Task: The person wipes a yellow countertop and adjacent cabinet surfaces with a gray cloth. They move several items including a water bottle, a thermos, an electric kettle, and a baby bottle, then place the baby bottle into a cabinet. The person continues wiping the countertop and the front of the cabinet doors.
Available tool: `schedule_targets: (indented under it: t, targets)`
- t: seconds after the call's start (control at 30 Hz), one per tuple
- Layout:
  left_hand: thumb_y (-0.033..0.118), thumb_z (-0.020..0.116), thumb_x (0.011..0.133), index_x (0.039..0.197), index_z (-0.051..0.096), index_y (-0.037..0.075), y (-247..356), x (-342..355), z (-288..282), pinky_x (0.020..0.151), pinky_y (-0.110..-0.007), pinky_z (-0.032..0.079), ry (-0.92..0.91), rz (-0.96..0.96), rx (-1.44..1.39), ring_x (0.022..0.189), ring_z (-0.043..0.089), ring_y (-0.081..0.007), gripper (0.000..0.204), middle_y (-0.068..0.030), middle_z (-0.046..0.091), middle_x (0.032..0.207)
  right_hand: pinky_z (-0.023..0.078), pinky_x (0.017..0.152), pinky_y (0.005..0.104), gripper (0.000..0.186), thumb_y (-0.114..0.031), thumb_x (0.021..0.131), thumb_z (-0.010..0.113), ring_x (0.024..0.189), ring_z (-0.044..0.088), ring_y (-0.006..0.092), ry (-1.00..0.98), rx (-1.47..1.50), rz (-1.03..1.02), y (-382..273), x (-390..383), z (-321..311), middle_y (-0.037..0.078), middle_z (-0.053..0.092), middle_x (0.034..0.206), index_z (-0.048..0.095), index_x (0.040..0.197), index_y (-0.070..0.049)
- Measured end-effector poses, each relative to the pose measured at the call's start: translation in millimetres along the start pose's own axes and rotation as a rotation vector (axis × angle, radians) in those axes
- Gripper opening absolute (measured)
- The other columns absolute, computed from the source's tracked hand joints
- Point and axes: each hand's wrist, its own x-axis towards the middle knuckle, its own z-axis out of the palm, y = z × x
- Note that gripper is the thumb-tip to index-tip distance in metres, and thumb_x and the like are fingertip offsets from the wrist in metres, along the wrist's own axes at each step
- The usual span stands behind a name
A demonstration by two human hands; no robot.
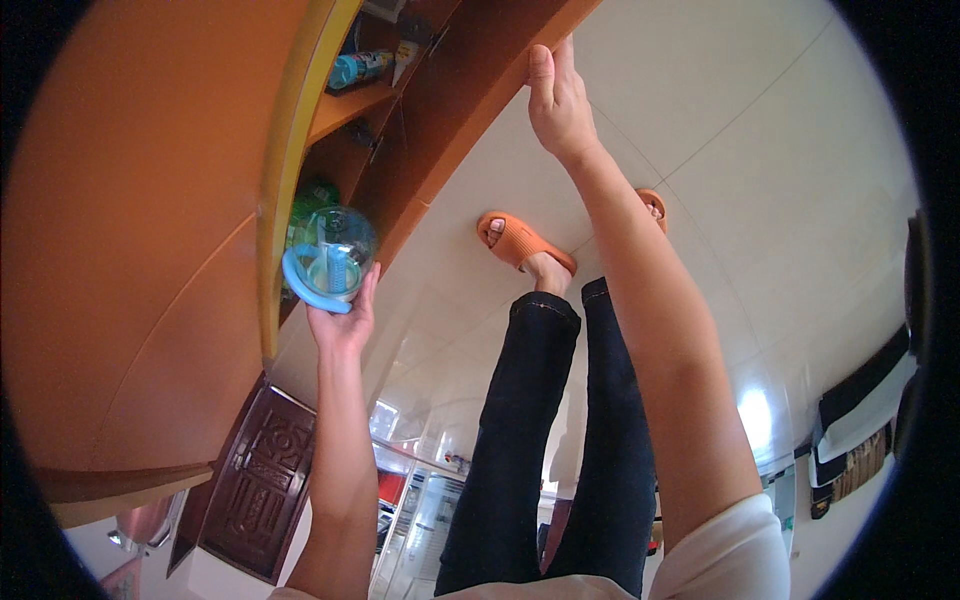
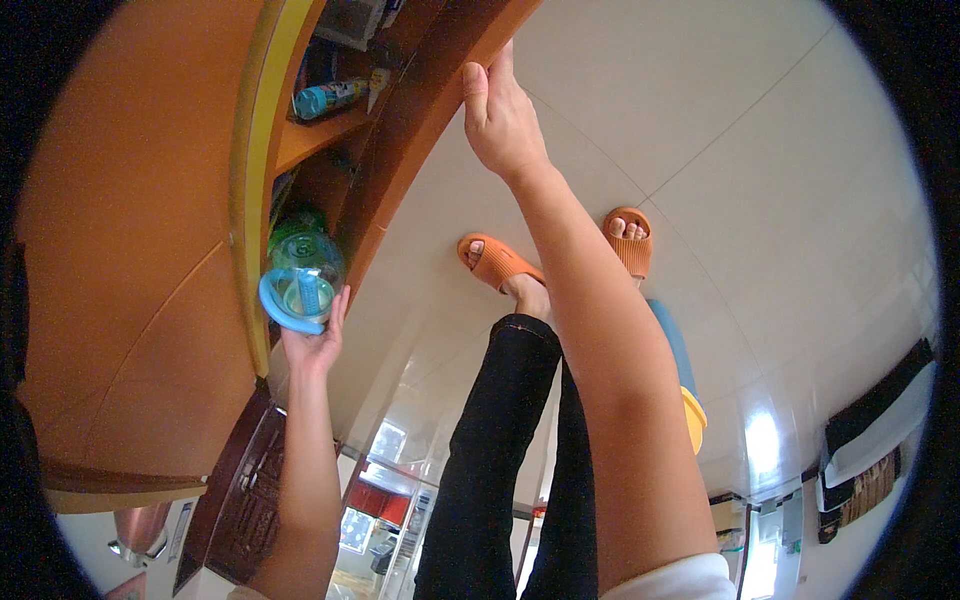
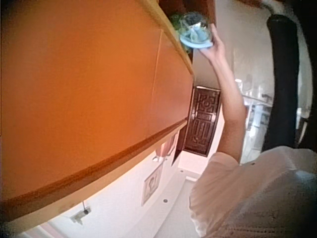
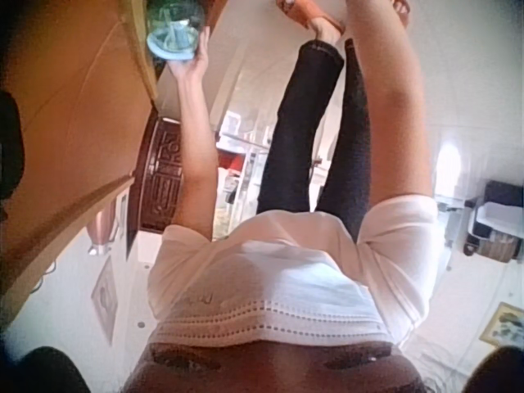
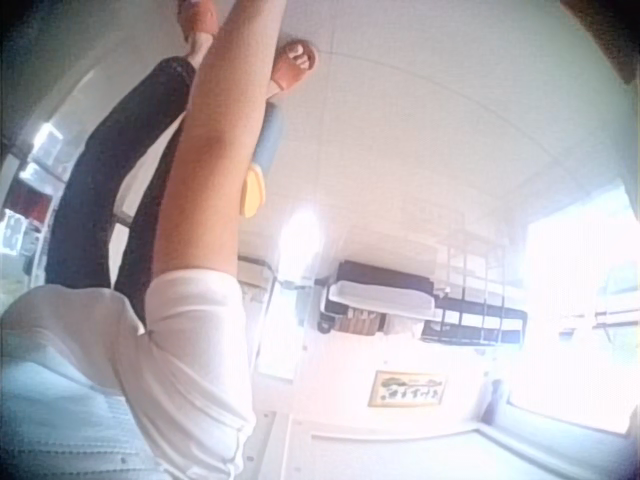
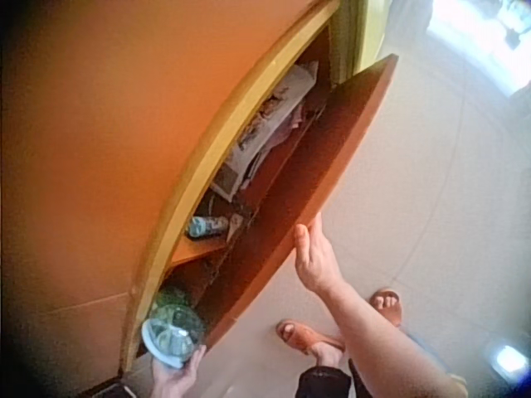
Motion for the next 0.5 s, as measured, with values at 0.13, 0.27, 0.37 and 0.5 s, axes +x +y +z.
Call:
schedule_targets:
  t: [0.13, 0.27, 0.37, 0.5]
  targets:
    - [0.039, 0.069, 0.077, 0.127, 0.047, 0.0, 6, 8, 0, 0.092, -0.043, 0.051, 0.026, 0.0, 0.051, 0.126, 0.039, -0.0387, 0.067, -0.0202, 0.045, 0.131, 0.044, 0.084, 0.049, 0.054, -0.036, 0.098, 0.026, 0.098, 0.054, 0.0473, 0.025, 0.042, -0.059, 1, 1, 4, 0.025, 0.056, 0.114, 0.011, 0.142, -0.008]
    - [0.046, 0.063, 0.079, 0.12, 0.053, 0.004, 7, 7, 8, 0.077, -0.035, 0.055, 0.075, 0.138, 0.426, 0.116, 0.049, -0.0339, 0.06, -0.017, 0.052, 0.124, 0.044, 0.084, 0.0494, 0.053, -0.036, 0.098, 0.025, 0.098, 0.053, 0.0479, 0.015, 0.028, -0.05, 4, 0, 6, 0.026, 0.056, 0.115, 0.012, 0.142, -0.008]
    - [0.046, 0.061, 0.08, 0.114, 0.057, 0.008, 25, 15, 9, 0.063, -0.024, 0.051, 0.136, 0.188, 0.594, 0.101, 0.055, -0.0266, 0.051, -0.0134, 0.055, 0.117, 0.044, 0.084, 0.0498, 0.053, -0.036, 0.098, 0.025, 0.098, 0.053, 0.0481, 0.013, 0.039, -0.047, 7, -1, 10, 0.025, 0.055, 0.115, 0.011, 0.141, -0.009]
    - [0.043, 0.062, 0.079, 0.107, 0.059, 0.011, 32, 38, 6, 0.054, -0.017, 0.041, 0.114, 0.224, 0.55, 0.085, 0.053, -0.0191, 0.043, -0.0092, 0.058, 0.106, 0.043, 0.084, 0.0499, 0.054, -0.036, 0.098, 0.025, 0.098, 0.052, 0.0482, 0.023, 0.009, -0.065, 5, -1, 10, 0.025, 0.055, 0.115, 0.011, 0.142, -0.009]
